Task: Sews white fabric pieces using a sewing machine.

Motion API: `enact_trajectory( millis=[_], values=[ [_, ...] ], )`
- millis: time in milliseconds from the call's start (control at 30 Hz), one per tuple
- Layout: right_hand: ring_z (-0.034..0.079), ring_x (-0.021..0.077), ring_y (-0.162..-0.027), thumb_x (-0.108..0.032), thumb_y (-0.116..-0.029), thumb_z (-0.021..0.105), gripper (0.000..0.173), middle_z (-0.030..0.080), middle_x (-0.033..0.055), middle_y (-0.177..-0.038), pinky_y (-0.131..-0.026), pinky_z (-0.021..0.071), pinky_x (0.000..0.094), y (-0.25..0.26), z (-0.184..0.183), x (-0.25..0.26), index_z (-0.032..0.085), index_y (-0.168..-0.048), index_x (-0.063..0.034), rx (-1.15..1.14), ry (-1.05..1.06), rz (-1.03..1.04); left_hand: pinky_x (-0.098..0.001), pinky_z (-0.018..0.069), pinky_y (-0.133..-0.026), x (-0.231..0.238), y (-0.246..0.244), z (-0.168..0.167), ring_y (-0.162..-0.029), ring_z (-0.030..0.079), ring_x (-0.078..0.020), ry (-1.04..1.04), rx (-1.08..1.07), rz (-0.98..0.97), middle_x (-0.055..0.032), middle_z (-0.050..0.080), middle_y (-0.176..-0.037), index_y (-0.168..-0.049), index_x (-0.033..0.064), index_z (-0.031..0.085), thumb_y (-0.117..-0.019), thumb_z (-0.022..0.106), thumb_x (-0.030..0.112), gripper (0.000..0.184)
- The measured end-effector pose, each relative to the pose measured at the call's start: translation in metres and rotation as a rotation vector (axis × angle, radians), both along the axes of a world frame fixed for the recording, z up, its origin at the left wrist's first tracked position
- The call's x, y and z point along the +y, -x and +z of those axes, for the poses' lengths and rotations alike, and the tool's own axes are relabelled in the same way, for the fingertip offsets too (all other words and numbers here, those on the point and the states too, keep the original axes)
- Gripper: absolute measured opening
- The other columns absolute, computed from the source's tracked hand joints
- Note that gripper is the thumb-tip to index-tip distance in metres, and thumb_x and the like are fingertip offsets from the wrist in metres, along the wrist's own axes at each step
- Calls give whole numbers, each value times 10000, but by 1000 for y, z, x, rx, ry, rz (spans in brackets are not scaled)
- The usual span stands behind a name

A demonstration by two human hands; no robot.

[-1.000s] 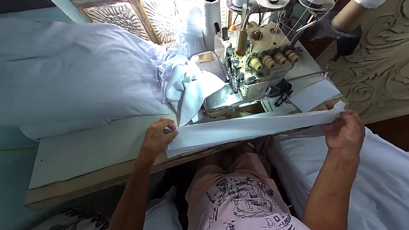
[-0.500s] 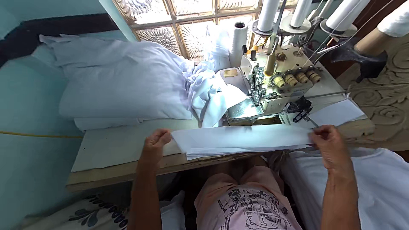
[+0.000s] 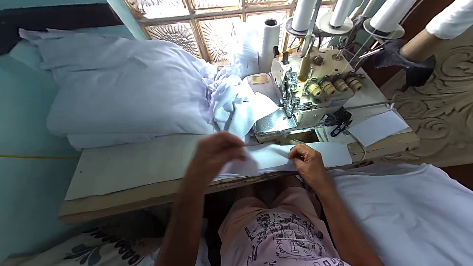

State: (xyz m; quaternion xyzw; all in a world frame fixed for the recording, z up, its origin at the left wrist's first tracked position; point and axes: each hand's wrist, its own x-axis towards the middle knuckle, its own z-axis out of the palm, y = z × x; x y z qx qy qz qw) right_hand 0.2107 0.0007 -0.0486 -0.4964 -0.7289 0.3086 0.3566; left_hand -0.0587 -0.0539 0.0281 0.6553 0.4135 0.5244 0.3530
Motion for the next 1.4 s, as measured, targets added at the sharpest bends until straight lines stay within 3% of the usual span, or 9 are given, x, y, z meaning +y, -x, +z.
enact_trajectory(
  millis=[100, 200, 400, 533, 633, 933, 1067, 1200, 1400],
  values=[
    [691, 222, -870, 62, -906, 589, 206, 721, 142, -956, -781, 567, 388, -1, -3, -6, 780, -923, -12, -13, -95, 4, -265, 588, -778, 30, -45, -35, -842, 697, -88, 263, 192, -211, -84, 727, -998, -1097, -52, 684, -921, 583, -94, 207],
    [721, 250, -915, 65, -910, 589, 265, 736, 164, -1096, -791, 588, 398, -1, -4, -11, 788, -1060, -26, -36, -169, 10, -232, 568, -766, 43, -65, -49, -794, 680, -56, 376, 248, -163, -61, 723, -910, -1081, -31, 686, -935, 628, -83, 166],
    [711, 267, -995, -67, -900, 613, 276, 732, 158, -1161, -850, 575, 396, 8, -3, -18, 777, -1115, -18, 31, -339, 37, -164, 536, -689, 40, -58, -46, -722, 632, -16, 156, 232, -44, -16, 684, -833, -963, 4, 735, -946, 667, 26, 74],
    [710, 201, -973, -367, -858, 763, 380, 746, 129, -1054, -824, 581, 331, 22, 2, -26, 789, -1023, -26, 128, -391, 74, -199, 543, -854, 42, -44, -38, -1012, 635, -63, 44, 190, -144, -36, 666, -1073, -855, 36, 718, -852, 722, 23, 14],
    [719, 128, -881, -178, -837, 790, 172, 748, 117, -948, -776, 581, 222, 36, 0, -29, 768, -888, -15, 203, -472, 60, -311, 492, -1059, 44, -38, -31, -1284, 581, -121, 97, 176, -269, -77, 662, -1312, -799, 49, 642, -844, 680, 39, 59],
    [693, 63, -896, -6, -830, 700, 52, 719, 101, -940, -794, 560, 150, 40, 9, -30, 733, -869, 4, 298, -416, 138, -189, 558, -723, 40, -28, -41, -823, 670, -40, 325, -285, -414, 9, 718, -924, -884, 110, 735, -875, 684, 45, 83],
    [691, 65, -901, 7, -838, 697, 70, 708, 89, -955, -802, 586, 189, 37, 9, -28, 745, -890, 7, 347, -299, 163, -209, 573, -756, 40, -24, -40, -868, 686, -62, 304, -314, -376, 5, 729, -944, -858, 133, 749, -856, 725, 64, 73],
    [686, 58, -908, 4, -837, 686, 70, 710, 90, -950, -799, 573, 163, 34, 13, -28, 749, -866, -1, 335, -340, 199, -309, 554, -987, 38, -21, -42, -1196, 658, -140, 358, -209, -440, -29, 714, -1255, -805, 149, 724, -837, 719, 87, 70],
    [674, 61, -855, 5, -842, 664, 75, 709, 105, -939, -753, 546, 134, 33, 20, -26, 738, -858, 10, 257, -410, 266, -185, 561, -765, 40, -20, -43, -908, 665, -33, 355, -232, -527, 42, 703, -978, -817, 149, 717, -857, 734, 107, 60]
  ],
)
